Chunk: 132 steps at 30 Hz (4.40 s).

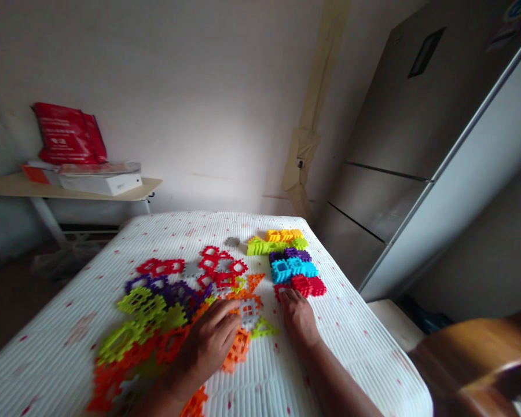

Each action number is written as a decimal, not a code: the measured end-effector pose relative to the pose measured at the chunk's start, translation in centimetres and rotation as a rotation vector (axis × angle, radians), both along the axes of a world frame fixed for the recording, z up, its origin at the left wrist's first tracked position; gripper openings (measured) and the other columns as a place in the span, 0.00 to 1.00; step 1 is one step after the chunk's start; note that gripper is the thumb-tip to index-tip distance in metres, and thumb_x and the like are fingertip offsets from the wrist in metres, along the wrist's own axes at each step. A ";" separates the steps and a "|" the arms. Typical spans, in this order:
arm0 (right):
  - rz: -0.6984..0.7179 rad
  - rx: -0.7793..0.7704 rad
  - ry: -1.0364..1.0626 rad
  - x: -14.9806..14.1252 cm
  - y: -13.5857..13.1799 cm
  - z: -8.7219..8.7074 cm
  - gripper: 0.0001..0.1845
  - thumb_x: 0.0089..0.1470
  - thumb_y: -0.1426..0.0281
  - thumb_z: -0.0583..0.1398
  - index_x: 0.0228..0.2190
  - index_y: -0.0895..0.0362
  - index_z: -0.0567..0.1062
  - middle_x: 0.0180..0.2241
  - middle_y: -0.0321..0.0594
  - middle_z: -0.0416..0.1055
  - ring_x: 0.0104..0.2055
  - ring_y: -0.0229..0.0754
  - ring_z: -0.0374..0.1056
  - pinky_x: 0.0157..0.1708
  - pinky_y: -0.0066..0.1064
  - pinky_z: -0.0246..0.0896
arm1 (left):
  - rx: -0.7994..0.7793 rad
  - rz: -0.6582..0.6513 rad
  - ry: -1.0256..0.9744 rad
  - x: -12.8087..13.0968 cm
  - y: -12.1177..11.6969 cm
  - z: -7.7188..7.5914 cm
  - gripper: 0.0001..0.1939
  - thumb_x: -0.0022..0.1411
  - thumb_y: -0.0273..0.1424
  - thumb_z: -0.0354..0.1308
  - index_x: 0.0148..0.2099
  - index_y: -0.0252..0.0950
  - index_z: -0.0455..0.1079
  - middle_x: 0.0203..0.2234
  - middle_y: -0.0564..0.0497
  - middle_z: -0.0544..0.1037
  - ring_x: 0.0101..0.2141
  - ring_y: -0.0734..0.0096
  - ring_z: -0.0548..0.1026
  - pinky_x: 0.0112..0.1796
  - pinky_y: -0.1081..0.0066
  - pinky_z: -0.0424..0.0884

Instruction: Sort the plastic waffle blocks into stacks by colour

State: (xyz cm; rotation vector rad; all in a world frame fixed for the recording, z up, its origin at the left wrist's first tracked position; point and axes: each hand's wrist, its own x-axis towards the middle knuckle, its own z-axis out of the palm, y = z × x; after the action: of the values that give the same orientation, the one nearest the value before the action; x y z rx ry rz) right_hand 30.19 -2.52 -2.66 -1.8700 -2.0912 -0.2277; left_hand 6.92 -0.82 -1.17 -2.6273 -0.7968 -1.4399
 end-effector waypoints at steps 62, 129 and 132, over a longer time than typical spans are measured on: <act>0.079 0.156 0.403 -1.2 -2.2 0.3 0.05 0.54 0.74 0.55 0.31 0.55 0.71 0.27 0.36 0.72 0.26 0.35 0.68 0.25 0.22 0.57 | -1.136 0.235 0.002 3.5 11.1 7.6 0.05 0.48 0.27 0.56 0.31 0.37 0.66 0.15 0.59 0.70 0.18 0.73 0.71 0.19 0.75 0.64; -0.114 0.124 -0.037 0.1 -2.5 -1.5 0.10 0.52 0.77 0.58 0.22 0.56 0.71 0.25 0.37 0.69 0.28 0.36 0.63 0.26 0.27 0.47 | -0.082 0.333 -0.122 -6.5 -1.2 1.4 0.07 0.60 0.37 0.52 0.36 0.42 0.69 0.27 0.52 0.80 0.26 0.72 0.78 0.29 0.79 0.72; -0.116 0.117 -0.053 -0.1 -2.4 -1.4 0.09 0.53 0.76 0.58 0.23 0.55 0.72 0.26 0.36 0.69 0.29 0.37 0.63 0.26 0.28 0.46 | -0.069 0.325 -0.118 -6.5 -1.3 1.2 0.07 0.60 0.37 0.52 0.36 0.42 0.69 0.27 0.52 0.80 0.26 0.72 0.78 0.30 0.79 0.72</act>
State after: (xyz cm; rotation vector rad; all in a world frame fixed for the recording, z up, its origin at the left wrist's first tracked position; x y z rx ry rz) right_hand 30.09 -4.96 -4.07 -1.9367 -1.9596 -0.4221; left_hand 0.46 -2.07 0.07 -2.3311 -1.2381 -1.5057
